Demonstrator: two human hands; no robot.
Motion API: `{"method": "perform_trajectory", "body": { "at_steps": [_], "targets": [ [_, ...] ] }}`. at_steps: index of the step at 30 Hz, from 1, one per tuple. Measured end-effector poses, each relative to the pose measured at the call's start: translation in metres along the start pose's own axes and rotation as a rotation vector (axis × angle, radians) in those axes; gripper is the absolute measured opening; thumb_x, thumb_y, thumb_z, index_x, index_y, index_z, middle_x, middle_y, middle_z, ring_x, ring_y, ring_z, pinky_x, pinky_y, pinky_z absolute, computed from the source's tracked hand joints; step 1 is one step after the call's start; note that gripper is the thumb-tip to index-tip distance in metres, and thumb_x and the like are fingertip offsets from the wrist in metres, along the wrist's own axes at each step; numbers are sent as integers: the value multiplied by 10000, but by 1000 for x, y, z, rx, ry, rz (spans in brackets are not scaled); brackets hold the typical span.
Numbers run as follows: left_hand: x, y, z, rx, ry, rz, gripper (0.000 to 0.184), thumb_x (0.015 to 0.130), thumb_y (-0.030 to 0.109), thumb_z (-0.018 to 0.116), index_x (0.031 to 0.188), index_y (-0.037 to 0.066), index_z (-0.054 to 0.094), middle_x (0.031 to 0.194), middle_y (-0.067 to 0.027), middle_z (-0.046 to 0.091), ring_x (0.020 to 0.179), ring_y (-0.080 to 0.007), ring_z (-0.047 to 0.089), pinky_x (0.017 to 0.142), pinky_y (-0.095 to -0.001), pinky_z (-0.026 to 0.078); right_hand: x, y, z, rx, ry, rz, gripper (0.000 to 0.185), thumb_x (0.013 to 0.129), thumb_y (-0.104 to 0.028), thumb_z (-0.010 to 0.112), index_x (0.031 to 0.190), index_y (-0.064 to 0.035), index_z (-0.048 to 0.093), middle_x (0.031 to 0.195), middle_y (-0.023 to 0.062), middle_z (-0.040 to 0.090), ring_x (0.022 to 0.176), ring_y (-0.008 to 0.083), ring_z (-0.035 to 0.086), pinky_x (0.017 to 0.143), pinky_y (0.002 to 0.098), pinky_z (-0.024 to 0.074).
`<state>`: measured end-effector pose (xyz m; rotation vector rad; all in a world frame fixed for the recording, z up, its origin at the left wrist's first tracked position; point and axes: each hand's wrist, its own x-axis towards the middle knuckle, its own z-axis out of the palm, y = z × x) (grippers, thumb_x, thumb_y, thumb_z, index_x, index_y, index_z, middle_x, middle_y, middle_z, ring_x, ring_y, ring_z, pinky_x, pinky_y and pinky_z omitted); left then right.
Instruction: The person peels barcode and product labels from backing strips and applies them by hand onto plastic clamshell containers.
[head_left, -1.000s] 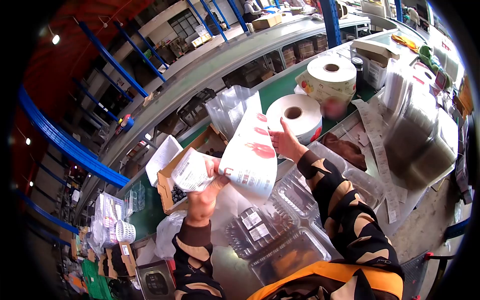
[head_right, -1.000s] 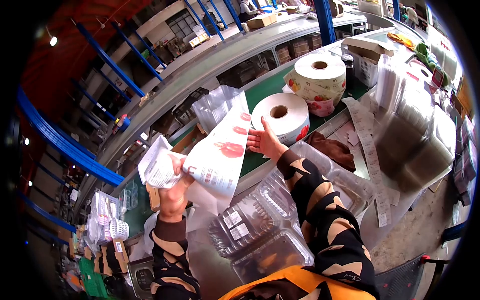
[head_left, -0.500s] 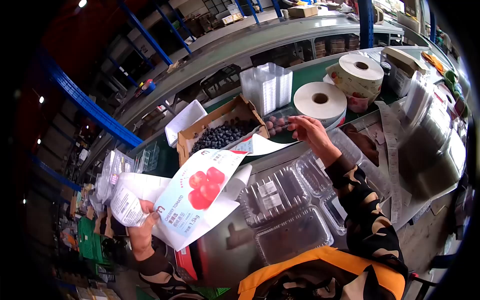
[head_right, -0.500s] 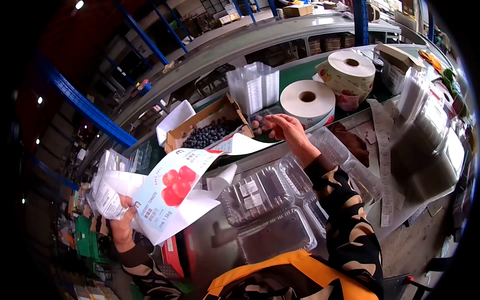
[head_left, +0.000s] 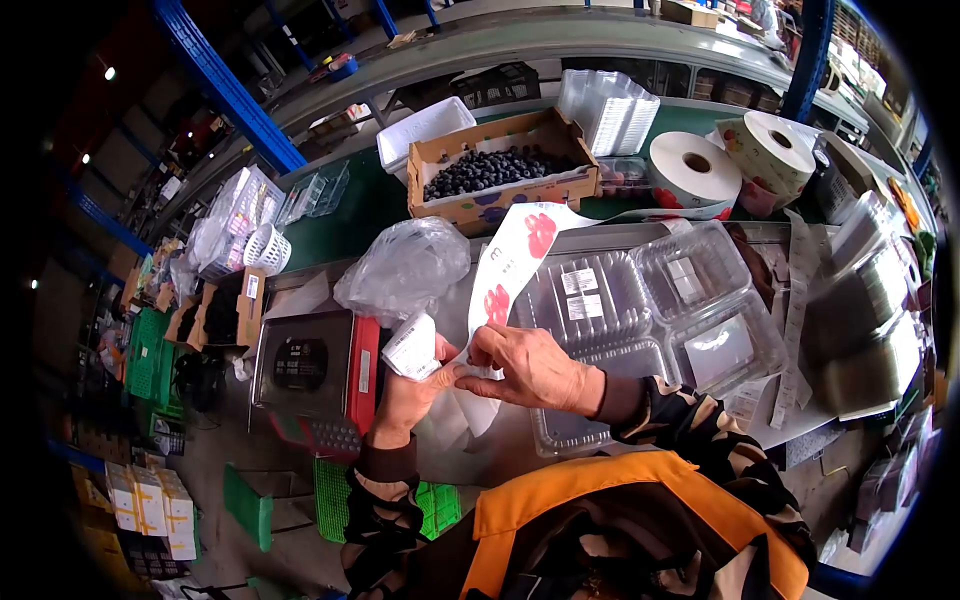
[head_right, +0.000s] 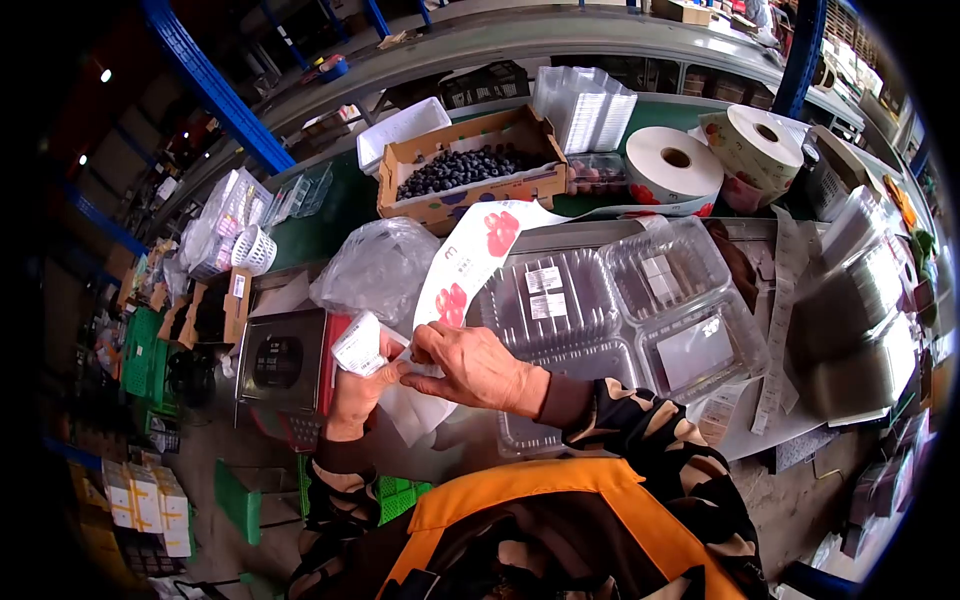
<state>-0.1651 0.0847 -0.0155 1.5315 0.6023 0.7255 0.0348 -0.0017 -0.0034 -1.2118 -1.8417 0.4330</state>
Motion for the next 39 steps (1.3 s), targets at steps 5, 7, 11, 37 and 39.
{"method": "perform_trajectory", "body": {
  "at_steps": [5, 7, 11, 37, 39],
  "targets": [
    [-11, -13, 6, -98, -86, -9, 211, 841, -66, 677, 959, 37, 535, 963, -85, 640, 916, -161, 601, 829, -304, 499, -18, 3, -7, -57, -46, -8, 291, 861, -260, 695, 930, -55, 501, 776, 113, 637, 703, 322, 656, 593, 382, 516],
    [-12, -18, 11, -96, -59, -10, 245, 837, -80, 671, 955, 56, 505, 960, -82, 634, 919, -162, 603, 836, -298, 496, -23, 0, -11, -10, -94, 34, 298, 857, -270, 694, 931, -56, 501, 785, 108, 661, 719, 312, 673, 611, 373, 530],
    [-2, -6, 31, -211, -72, -37, 209, 850, -89, 631, 927, 48, 494, 944, -81, 617, 909, -163, 613, 798, -282, 514, -28, -7, -20, 29, -90, 92, 297, 856, -262, 712, 918, -39, 526, 775, 116, 656, 684, 299, 671, 598, 371, 529],
    [-6, -30, 36, 153, -94, 12, 204, 836, -15, 727, 970, 22, 577, 893, -38, 639, 840, -138, 627, 772, -274, 521, -50, 5, -15, -126, -14, 128, 301, 840, -318, 685, 836, -61, 529, 706, 72, 620, 640, 288, 646, 548, 375, 499],
    [-5, -27, 36, 196, -84, 5, 232, 835, -16, 730, 984, 28, 557, 900, -44, 643, 860, -147, 631, 790, -282, 523, -51, 7, -16, -59, -9, 110, 280, 849, -297, 685, 840, -63, 531, 710, 68, 623, 640, 288, 645, 547, 371, 500]
  ]
}}
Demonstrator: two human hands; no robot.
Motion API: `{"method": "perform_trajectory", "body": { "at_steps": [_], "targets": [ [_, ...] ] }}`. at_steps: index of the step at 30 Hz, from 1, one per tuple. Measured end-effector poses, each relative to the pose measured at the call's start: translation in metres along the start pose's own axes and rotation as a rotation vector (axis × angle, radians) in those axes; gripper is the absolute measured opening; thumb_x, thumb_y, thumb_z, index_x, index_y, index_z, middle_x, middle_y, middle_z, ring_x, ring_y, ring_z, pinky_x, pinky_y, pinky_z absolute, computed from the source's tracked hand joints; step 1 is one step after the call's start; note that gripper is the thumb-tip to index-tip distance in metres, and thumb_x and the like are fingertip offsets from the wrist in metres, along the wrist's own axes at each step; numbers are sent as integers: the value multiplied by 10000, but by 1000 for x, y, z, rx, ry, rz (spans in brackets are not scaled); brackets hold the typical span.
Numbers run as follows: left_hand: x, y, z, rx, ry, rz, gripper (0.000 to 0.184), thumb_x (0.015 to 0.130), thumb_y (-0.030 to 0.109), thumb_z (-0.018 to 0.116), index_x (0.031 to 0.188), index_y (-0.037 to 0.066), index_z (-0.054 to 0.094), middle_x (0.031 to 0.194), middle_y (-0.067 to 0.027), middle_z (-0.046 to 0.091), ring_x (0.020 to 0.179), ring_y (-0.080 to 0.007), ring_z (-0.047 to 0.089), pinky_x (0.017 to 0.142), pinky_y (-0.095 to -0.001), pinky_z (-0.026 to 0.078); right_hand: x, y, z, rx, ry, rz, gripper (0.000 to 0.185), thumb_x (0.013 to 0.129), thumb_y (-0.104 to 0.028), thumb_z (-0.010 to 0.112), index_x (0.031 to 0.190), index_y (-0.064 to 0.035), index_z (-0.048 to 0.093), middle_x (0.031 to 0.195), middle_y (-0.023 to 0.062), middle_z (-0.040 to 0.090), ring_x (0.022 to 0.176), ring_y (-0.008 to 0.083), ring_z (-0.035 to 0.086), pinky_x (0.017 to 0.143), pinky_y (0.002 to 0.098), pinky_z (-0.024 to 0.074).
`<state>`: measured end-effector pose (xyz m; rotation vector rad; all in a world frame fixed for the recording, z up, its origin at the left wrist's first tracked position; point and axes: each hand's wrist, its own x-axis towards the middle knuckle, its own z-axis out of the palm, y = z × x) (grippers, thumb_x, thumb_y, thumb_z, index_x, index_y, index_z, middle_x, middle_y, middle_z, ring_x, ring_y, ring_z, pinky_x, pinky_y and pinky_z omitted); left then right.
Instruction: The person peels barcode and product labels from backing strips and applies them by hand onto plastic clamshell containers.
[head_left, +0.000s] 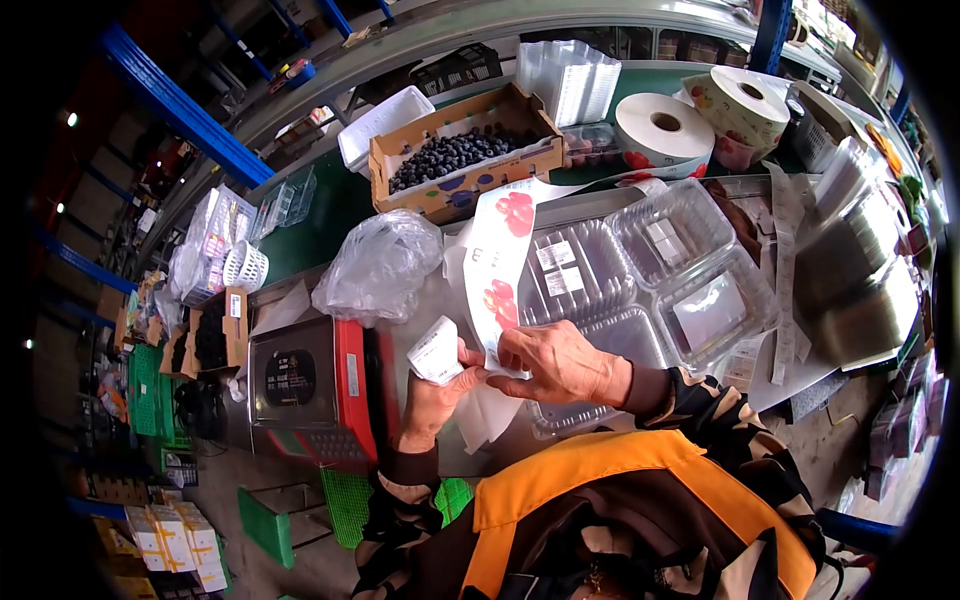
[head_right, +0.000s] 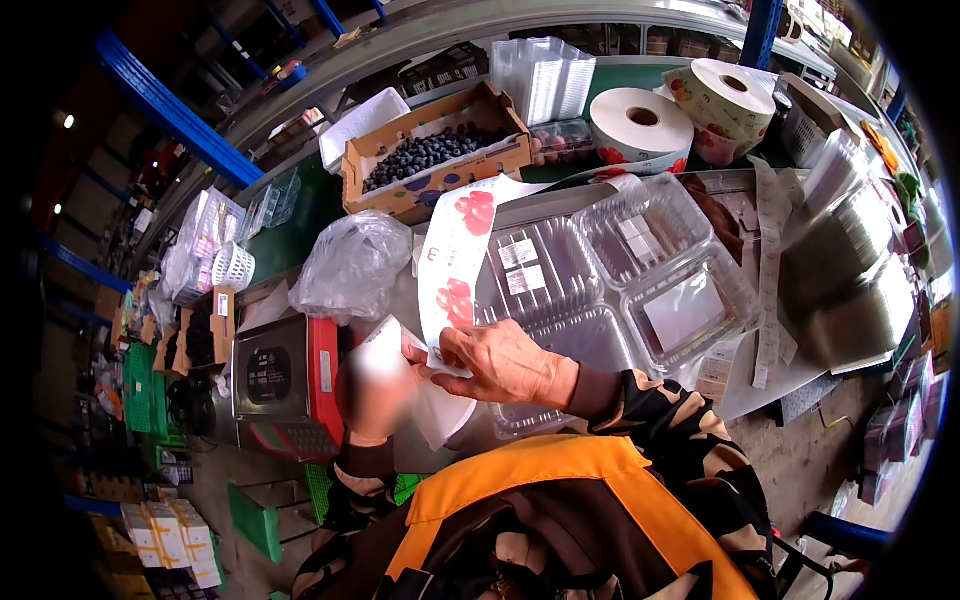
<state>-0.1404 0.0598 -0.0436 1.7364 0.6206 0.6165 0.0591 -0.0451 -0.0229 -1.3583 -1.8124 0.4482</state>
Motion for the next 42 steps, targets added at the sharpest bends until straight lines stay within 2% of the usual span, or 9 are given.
{"method": "perform_trajectory", "body": {
  "at_steps": [20, 25, 27, 29, 32, 33, 35, 37, 42],
  "targets": [
    [-2, -9, 9, -158, 42, -95, 87, 854, -3, 709, 911, -18, 645, 844, -41, 672, 773, -111, 610, 697, -263, 505, -5, 23, 7, -104, -96, -123, 130, 809, -123, 623, 818, -25, 538, 674, 129, 592, 592, 331, 609, 524, 405, 481],
    [7, -3, -9, 391, 281, -61, 72, 862, 10, 678, 904, -27, 633, 800, -53, 638, 715, -125, 570, 642, -294, 463, -6, 30, -2, 163, 217, 229, 143, 838, -100, 545, 738, 0, 525, 597, 161, 546, 514, 353, 547, 507, 381, 442],
    [16, -73, -65, 353, 488, -120, 143, 879, 51, 626, 946, -74, 613, 863, -198, 641, 785, -341, 620, 714, -398, 471, -9, 38, -27, 397, 334, 363, 197, 893, -87, 474, 732, 23, 501, 550, 109, 539, 478, 184, 567, 500, 327, 447],
    [18, -104, -119, 935, 640, -179, 260, 884, 91, 608, 1094, -62, 624, 1072, -273, 634, 1010, -454, 586, 852, -455, 462, -27, 69, -53, 700, 454, 416, 244, 941, -125, 450, 759, 7, 543, 609, 61, 582, 519, 149, 602, 490, 303, 500],
    [5, -98, -155, 1108, 850, -132, 406, 844, 73, 630, 1221, -66, 574, 1245, -262, 583, 1157, -421, 544, 974, -449, 436, -50, 100, -95, 1091, 1036, 449, 189, 919, -149, 493, 855, 4, 584, 658, 39, 562, 511, 128, 547, 469, 268, 475],
    [0, -121, -179, 1267, 955, 141, 517, 850, 65, 640, 1328, -68, 494, 1261, -217, 603, 1193, -345, 567, 995, -413, 435, -53, 77, -113, 958, 1026, 407, 193, 916, -141, 473, 841, 3, 578, 657, 40, 563, 497, 124, 527, 465, 256, 454],
    [-4, -60, -154, 610, 1162, 5, 375, 914, 39, 571, 1259, -95, 507, 1229, -187, 615, 1085, -272, 609, 980, -357, 441, -60, 62, -128, 780, 1056, 309, 200, 908, -128, 451, 819, 8, 568, 643, 46, 566, 494, 119, 529, 462, 248, 445],
    [-12, -8, -126, 550, 1121, 366, 282, 925, 48, 553, 1184, -63, 542, 1235, -206, 609, 1057, -275, 614, 968, -352, 445, -53, 42, -121, 683, 1010, 294, 202, 905, -112, 435, 779, -1, 548, 614, 53, 565, 489, 114, 530, 476, 239, 437],
    [-5, 67, 16, -353, -5, 183, 74, 903, 48, 531, 955, 44, 477, 1166, -147, 589, 1043, -207, 587, 925, -344, 452, -15, 13, -62, 713, 429, 357, 278, 940, -139, 459, 699, -14, 519, 646, 49, 630, 569, 112, 624, 548, 227, 466]
  ]
}}
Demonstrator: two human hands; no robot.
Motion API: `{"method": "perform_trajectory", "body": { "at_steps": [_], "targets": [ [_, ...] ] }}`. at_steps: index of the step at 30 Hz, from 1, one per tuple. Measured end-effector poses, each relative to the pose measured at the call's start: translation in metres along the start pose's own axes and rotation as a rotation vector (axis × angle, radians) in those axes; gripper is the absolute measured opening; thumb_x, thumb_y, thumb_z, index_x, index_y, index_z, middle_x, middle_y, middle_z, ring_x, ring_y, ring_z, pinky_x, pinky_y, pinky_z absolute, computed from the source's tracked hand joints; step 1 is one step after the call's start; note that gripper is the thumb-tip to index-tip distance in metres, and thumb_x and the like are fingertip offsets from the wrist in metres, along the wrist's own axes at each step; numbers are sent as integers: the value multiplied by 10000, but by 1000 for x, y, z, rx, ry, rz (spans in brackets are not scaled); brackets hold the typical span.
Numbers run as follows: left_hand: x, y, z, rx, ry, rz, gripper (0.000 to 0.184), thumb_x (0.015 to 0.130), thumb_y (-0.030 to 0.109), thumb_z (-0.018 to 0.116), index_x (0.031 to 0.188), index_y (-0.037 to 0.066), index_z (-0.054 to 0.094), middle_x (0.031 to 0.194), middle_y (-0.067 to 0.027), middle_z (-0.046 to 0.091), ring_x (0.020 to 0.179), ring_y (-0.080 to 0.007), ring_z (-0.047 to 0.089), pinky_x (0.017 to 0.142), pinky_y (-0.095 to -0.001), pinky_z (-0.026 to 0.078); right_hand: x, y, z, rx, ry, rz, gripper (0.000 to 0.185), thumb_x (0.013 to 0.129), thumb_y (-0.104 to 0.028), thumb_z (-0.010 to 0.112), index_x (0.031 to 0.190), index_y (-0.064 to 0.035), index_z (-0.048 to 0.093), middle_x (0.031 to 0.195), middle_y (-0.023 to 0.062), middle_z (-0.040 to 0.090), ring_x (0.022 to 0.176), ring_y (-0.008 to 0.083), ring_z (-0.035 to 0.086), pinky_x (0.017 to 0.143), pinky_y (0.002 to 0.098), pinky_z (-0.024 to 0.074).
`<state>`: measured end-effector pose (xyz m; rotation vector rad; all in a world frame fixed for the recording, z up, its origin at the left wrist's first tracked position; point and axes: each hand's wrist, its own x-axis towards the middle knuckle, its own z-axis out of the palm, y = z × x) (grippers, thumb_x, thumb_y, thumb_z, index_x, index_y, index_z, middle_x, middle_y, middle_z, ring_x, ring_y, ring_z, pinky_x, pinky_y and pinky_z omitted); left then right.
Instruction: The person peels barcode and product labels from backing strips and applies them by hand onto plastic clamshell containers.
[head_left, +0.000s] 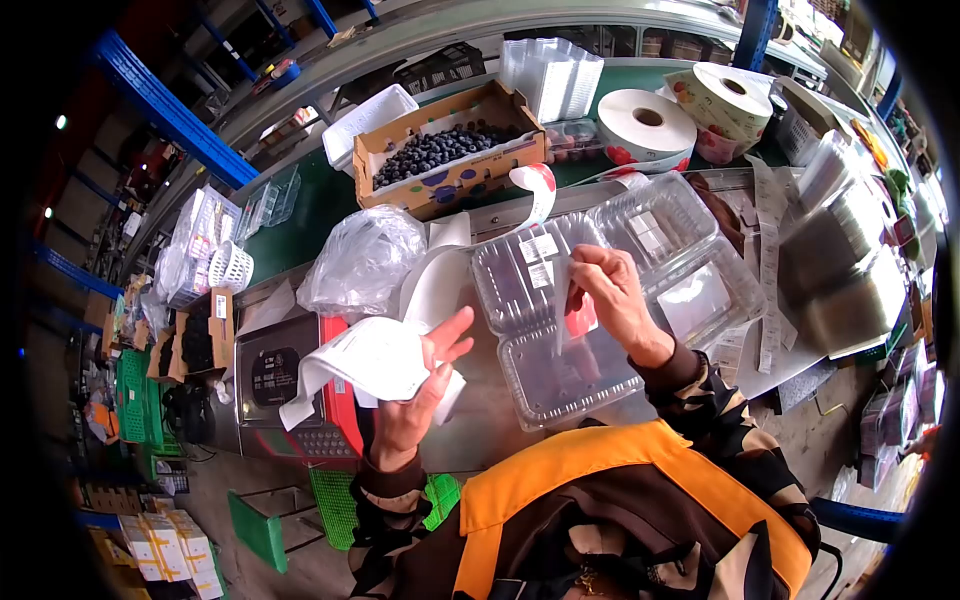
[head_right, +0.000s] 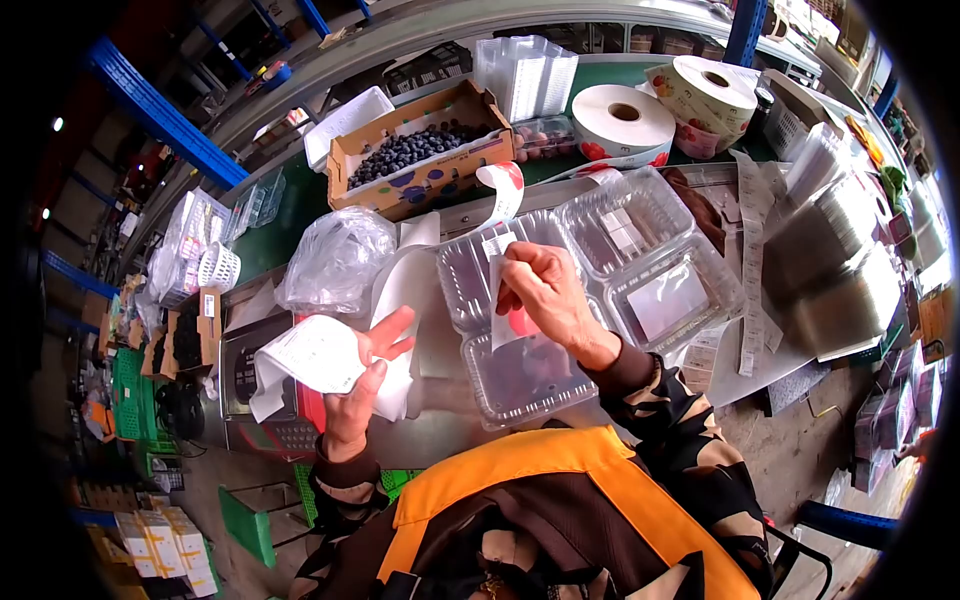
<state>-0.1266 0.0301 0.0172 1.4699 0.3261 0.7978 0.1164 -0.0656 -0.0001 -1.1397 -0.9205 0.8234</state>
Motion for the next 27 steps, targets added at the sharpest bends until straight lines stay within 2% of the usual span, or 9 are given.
{"method": "perform_trajectory", "body": {
  "at_steps": [3, 5, 9, 11, 13, 15, 19, 21, 27],
  "targets": [
    [-6, -46, 4, -28, -55, -196, 197, 835, 62, 589, 968, 68, 444, 980, -56, 531, 900, -147, 536, 822, -302, 453, 1, 12, 37, -72, -208, 85, 313, 990, -241, 482, 821, -8, 604, 738, 37, 663, 668, 118, 657, 579, 250, 486],
    [-11, -55, 9, -343, 192, -277, 190, 838, 81, 573, 982, 76, 449, 920, -11, 498, 837, -115, 510, 728, -277, 443, -7, 0, 29, 260, -261, 164, 349, 1009, -338, 500, 932, -14, 606, 843, 31, 673, 679, 115, 652, 590, 242, 483],
    [-19, -52, 3, -728, 249, -312, 193, 793, 111, 558, 941, 96, 434, 994, -86, 569, 1036, -239, 596, 935, -415, 505, -11, 21, -31, -152, 136, 83, 551, 941, -494, 585, 1196, -6, 576, 1078, 78, 641, 1003, 144, 618, 783, 275, 487],
    [-27, -67, -1, -873, 188, -314, 197, 794, 127, 528, 958, 98, 423, 1085, -102, 575, 1073, -275, 580, 954, -453, 484, -26, 48, -50, -11, -49, 362, 819, 843, -583, 665, 1377, 4, 461, 1292, 132, 561, 1192, 223, 535, 959, 361, 437],
    [-30, -72, 2, -873, 200, -342, 190, 794, 110, 541, 949, 98, 433, 1050, -86, 571, 1065, -248, 584, 957, -438, 486, -42, 56, -49, 189, -284, 535, 828, 846, -570, 667, 1391, 15, 450, 1283, 142, 577, 1202, 224, 537, 979, 368, 434],
    [-33, -78, 5, -798, 218, -349, 183, 794, 91, 544, 945, 99, 440, 1030, -81, 564, 1063, -240, 584, 958, -431, 486, -46, 74, -37, 369, -145, 628, 509, 847, -282, 764, 1223, 25, 610, 1122, 113, 679, 953, 161, 662, 827, 282, 530],
    [-37, -73, -2, -437, 180, -301, 169, 799, 40, 519, 940, 94, 443, 1153, -145, 568, 1102, -280, 573, 961, -417, 476, -47, 67, -39, 36, 9, 341, 162, 849, -112, 752, 930, 26, 728, 802, 59, 725, 715, 92, 666, 668, 238, 550],
    [-29, -47, -7, -271, 219, -202, 167, 786, 24, 514, 914, 83, 425, 1439, -262, 427, 1150, -320, 574, 943, -375, 456, -40, 83, -66, -213, 170, 69, 127, 863, -68, 725, 932, 37, 714, 828, 52, 727, 736, 65, 653, 665, 216, 541],
    [-63, -54, -89, 343, 317, -117, 137, 849, -54, 455, 950, 35, 480, 990, -99, 565, 835, -132, 568, 751, -263, 432, -56, 102, -132, -229, 57, 466, 182, 810, -58, 765, 949, 42, 703, 860, 63, 729, 742, 87, 666, 686, 234, 549]
  ]
}}
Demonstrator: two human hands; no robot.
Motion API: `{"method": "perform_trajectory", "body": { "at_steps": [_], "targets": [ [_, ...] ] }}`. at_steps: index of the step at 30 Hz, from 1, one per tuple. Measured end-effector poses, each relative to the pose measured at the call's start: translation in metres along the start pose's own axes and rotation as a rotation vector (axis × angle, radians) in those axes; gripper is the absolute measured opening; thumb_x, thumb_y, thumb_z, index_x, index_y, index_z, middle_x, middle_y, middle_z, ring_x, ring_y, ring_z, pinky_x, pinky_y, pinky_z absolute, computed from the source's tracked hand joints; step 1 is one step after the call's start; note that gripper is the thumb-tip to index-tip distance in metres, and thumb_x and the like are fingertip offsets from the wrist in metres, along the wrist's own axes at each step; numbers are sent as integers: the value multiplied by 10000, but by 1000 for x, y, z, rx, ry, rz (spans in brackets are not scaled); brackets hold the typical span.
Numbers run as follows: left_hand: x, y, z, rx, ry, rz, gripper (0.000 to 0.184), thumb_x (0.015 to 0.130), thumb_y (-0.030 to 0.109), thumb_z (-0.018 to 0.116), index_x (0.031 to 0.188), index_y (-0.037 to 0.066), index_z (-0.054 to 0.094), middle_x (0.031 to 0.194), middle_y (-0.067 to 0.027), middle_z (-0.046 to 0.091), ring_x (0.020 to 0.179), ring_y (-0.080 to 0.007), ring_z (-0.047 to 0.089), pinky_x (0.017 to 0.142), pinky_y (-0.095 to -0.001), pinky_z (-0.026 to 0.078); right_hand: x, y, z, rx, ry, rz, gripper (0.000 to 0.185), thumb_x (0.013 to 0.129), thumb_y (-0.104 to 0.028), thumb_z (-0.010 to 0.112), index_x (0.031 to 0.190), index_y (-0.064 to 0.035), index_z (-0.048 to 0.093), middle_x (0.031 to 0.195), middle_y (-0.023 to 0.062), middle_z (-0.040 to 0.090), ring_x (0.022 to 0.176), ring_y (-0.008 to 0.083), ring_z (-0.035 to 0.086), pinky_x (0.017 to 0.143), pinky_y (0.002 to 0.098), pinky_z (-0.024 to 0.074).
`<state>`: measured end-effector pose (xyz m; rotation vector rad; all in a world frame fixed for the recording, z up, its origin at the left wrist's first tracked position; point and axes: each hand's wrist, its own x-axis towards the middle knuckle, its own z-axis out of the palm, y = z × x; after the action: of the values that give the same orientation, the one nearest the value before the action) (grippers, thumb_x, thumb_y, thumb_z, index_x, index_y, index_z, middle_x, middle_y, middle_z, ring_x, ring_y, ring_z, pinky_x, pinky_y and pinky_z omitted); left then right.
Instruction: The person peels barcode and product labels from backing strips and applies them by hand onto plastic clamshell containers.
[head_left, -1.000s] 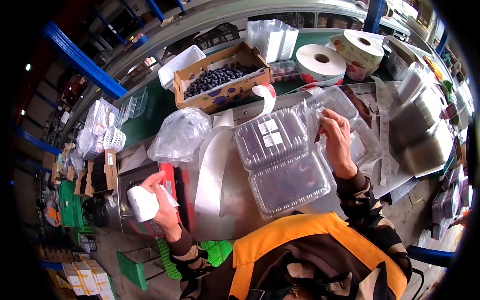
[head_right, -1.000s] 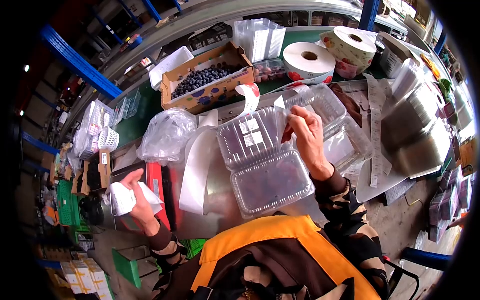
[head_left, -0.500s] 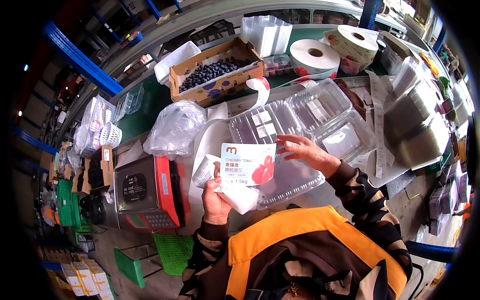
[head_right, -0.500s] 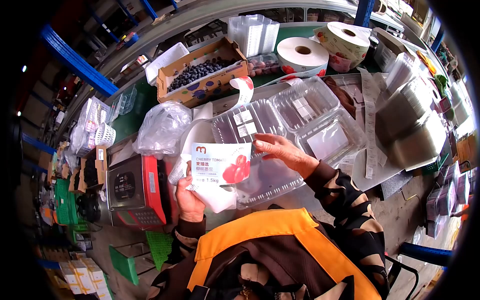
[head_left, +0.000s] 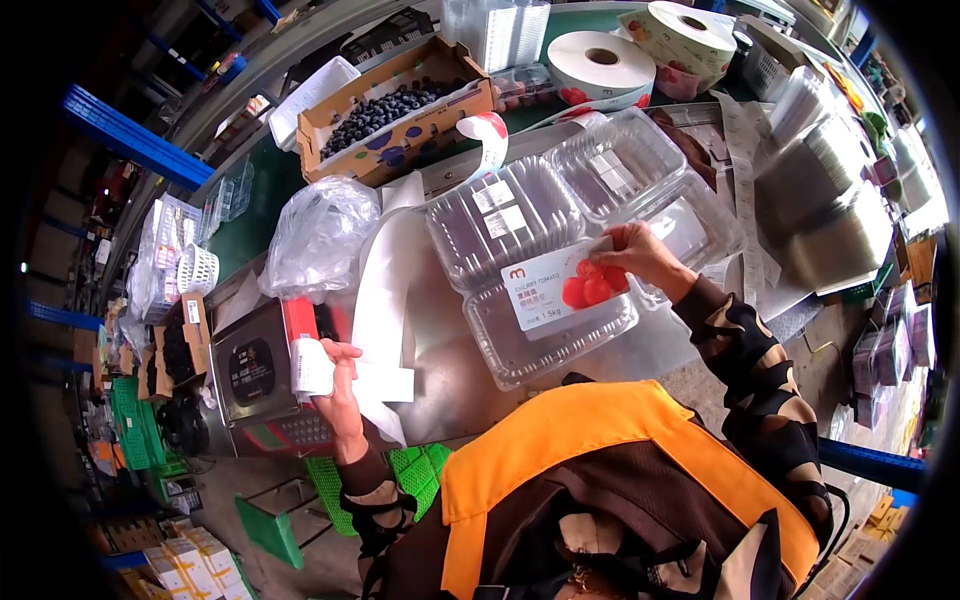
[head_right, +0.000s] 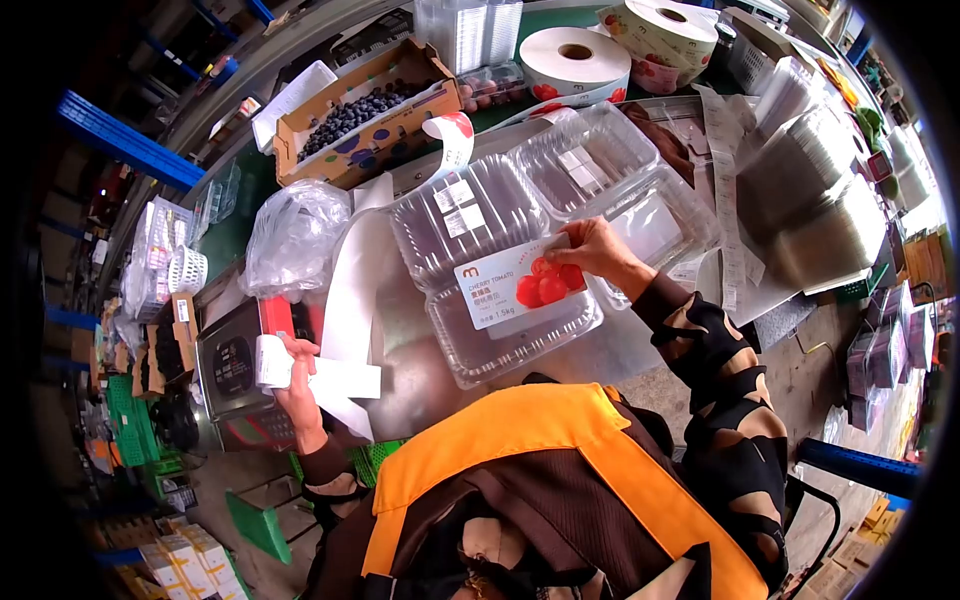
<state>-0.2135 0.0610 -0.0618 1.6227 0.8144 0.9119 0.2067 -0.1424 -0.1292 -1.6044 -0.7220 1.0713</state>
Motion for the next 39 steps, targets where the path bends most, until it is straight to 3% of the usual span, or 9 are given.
{"method": "perform_trajectory", "body": {
  "at_steps": [3, 10, 17, 21, 25, 28, 32, 34, 39],
  "targets": [
    [-9, -14, 39, 209, -115, 133, 154, 852, -68, 490, 984, 1, 532, 879, -57, 579, 808, -167, 587, 760, -323, 476, -1, 16, 17, -84, -40, -18, 218, 762, -61, 798, 931, 44, 707, 846, 68, 731, 730, 89, 661, 684, 241, 543],
    [-25, -25, 118, 475, -490, 308, 485, 729, -36, 556, 1202, 65, 596, 1170, -125, 592, 1031, -310, 574, 886, -393, 468, 0, 27, 36, -245, -61, -77, 198, 771, -57, 789, 921, 39, 703, 830, 40, 722, 739, 68, 649, 690, 239, 541],
    [-26, -44, 144, 538, -625, 464, 494, 761, 19, 597, 1252, 73, 578, 1217, -151, 572, 1127, -341, 535, 947, -422, 437, -5, 19, 43, -550, 75, -193, 322, 674, -256, 796, 891, -30, 724, 780, 186, 679, 708, 321, 680, 654, 366, 533],
    [-31, -75, 139, 663, -643, 565, 465, 768, 27, 612, 1228, 94, 606, 1193, -138, 583, 1075, -339, 557, 929, -435, 445, -16, 6, 59, -859, 82, -260, 491, 685, -390, 787, 991, -37, 636, 865, 156, 661, 794, 325, 668, 678, 417, 511],
    [-33, -64, 124, 579, -664, 423, 460, 733, -8, 615, 1185, 76, 633, 1176, -136, 581, 1075, -331, 551, 917, -432, 445, -25, 1, 38, -952, 359, -313, 608, 697, -346, 809, 1112, -42, 484, 1004, 166, 540, 848, 365, 609, 707, 436, 485],
    [-34, -70, 109, 350, -501, 229, 275, 756, -36, 530, 1014, 19, 607, 1028, -134, 628, 943, -282, 593, 847, -375, 462, -28, 0, 7, -983, 453, -348, 392, 748, -223, 760, 1005, -66, 510, 913, 117, 567, 797, 329, 609, 648, 424, 478],
    [-7, -81, 113, 317, -308, 229, 198, 788, -65, 530, 974, -2, 554, 1009, -105, 648, 785, -242, 530, 744, -368, 442, -50, -19, 42, -877, -41, -496, 371, 720, -263, 781, 994, -94, 596, 951, 102, 590, 926, 301, 612, 753, 405, 502],
    [11, -84, 123, 360, -270, 245, 197, 823, -36, 532, 1008, -2, 593, 1002, -130, 644, 829, -287, 564, 780, -387, 455, -53, -16, 65, -976, -398, -603, 570, 655, -272, 840, 1143, -123, 586, 1245, 130, 514, 1177, 300, 486, 974, 422, 401],
    [29, -88, 139, 460, -348, 270, 182, 890, 30, 512, 1021, 38, 638, 978, -139, 674, 903, -322, 626, 816, -407, 486, -45, -3, 88, -1185, -538, -817, 661, 683, -190, 801, 1285, -125, 536, 1380, 151, 448, 1290, 306, 411, 1057, 459, 326]
  ]
}}
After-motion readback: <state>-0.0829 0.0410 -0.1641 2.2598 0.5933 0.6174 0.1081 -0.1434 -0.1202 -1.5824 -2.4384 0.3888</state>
